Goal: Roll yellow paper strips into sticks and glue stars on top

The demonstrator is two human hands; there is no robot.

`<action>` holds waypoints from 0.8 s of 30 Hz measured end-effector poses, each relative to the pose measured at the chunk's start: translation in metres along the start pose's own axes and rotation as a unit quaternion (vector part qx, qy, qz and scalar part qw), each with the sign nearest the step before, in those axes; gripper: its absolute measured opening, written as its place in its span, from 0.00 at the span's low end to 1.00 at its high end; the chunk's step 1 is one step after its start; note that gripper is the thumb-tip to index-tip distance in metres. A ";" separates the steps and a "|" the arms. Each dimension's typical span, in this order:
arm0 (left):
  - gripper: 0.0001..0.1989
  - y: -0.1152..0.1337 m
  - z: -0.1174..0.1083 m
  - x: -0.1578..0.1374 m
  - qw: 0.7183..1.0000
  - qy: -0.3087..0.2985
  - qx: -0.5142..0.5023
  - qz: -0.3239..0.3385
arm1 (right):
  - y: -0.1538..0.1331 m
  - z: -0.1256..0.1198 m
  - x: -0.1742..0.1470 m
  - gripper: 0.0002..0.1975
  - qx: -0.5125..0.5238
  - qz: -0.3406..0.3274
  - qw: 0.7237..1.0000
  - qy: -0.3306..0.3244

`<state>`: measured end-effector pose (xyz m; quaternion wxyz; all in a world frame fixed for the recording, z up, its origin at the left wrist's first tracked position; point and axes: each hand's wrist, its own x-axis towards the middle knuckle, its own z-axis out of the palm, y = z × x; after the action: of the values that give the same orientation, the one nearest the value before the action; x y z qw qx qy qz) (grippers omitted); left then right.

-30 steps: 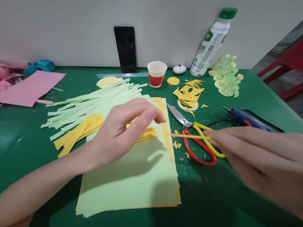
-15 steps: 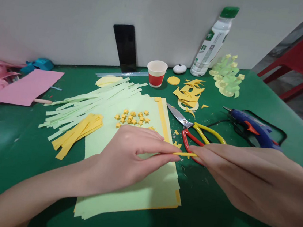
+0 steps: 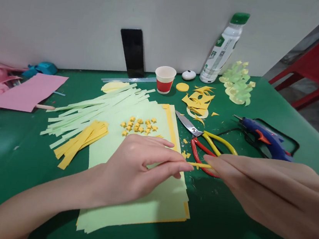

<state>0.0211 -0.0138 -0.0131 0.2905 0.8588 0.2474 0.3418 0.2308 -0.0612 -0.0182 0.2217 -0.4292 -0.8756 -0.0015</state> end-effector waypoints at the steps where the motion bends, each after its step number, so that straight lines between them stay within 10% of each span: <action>1: 0.13 0.000 -0.001 0.000 1.000 -0.005 -0.010 -0.009 | -0.001 -0.001 0.001 0.13 -0.006 -0.019 1.000 0.019; 6: 0.17 -0.001 -0.007 0.003 0.988 -0.060 -0.069 -0.125 | 0.003 -0.006 0.005 0.10 -0.085 -0.082 0.988 0.097; 11: 0.16 -0.005 -0.011 0.008 0.964 -0.077 -0.139 -0.215 | 0.017 -0.004 -0.001 0.14 -0.159 -0.061 0.985 -0.019; 24: 0.10 -0.007 -0.009 0.011 0.954 -0.028 -0.147 -0.259 | 0.022 -0.012 0.014 0.21 -0.299 -0.180 0.935 0.055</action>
<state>0.0194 0.0011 -0.0076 0.4987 0.7222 0.4006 0.2632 0.2443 -0.0389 -0.0058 0.1271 -0.3100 -0.8836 -0.3272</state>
